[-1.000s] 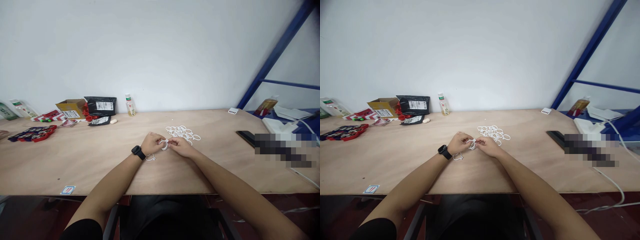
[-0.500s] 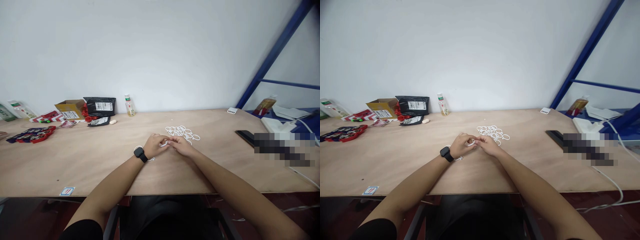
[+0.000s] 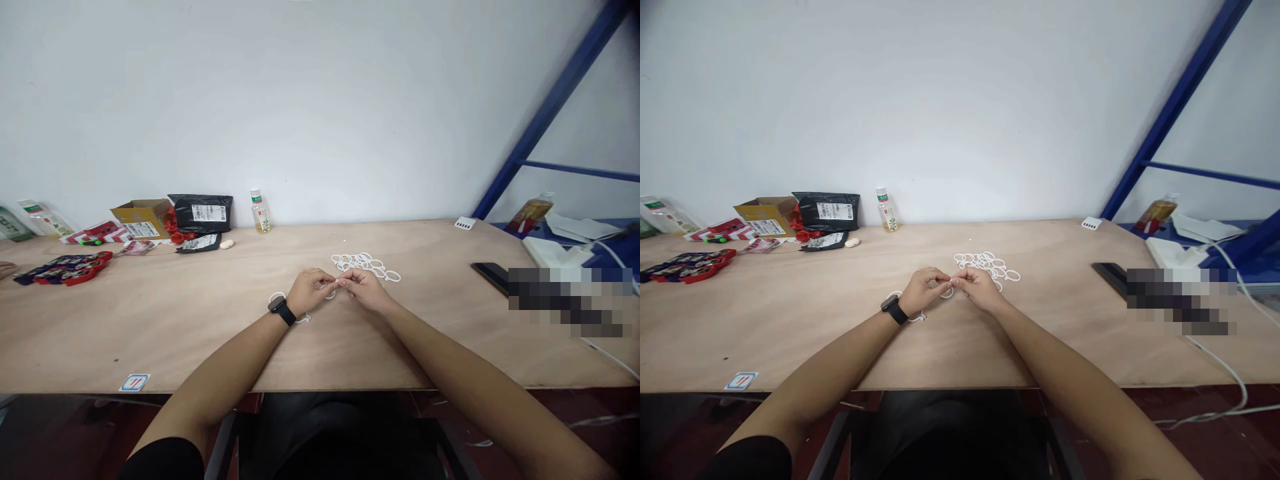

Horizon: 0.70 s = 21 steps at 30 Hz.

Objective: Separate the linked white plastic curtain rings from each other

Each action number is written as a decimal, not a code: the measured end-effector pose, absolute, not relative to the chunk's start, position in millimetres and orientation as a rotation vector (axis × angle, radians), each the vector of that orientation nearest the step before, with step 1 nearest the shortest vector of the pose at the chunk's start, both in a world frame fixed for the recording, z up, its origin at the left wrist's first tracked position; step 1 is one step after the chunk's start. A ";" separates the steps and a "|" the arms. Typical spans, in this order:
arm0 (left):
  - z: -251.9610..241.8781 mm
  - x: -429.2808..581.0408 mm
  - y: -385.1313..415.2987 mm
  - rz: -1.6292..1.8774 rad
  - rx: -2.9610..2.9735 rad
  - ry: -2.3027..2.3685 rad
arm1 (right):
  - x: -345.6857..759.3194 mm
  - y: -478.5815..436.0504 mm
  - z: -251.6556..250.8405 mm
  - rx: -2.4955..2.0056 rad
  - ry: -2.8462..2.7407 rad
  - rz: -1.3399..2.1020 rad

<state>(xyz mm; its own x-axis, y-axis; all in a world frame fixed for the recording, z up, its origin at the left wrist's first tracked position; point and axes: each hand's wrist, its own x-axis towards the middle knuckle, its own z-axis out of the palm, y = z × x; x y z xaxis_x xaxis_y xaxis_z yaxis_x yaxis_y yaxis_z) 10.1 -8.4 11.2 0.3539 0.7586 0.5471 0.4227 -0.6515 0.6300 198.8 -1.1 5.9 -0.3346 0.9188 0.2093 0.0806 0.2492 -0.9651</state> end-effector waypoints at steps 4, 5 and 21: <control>6.8 11.5 -6.4 1.182 1.991 1.006 | 198.2 -2.7 6.0 -0.908 -1.675 1.188; 6.0 11.7 -6.0 1.188 1.955 1.009 | 197.7 -3.1 5.6 -0.901 -1.680 1.184; 5.4 5.3 0.4 0.976 2.374 1.437 | 205.1 2.3 12.9 -1.003 -1.916 0.337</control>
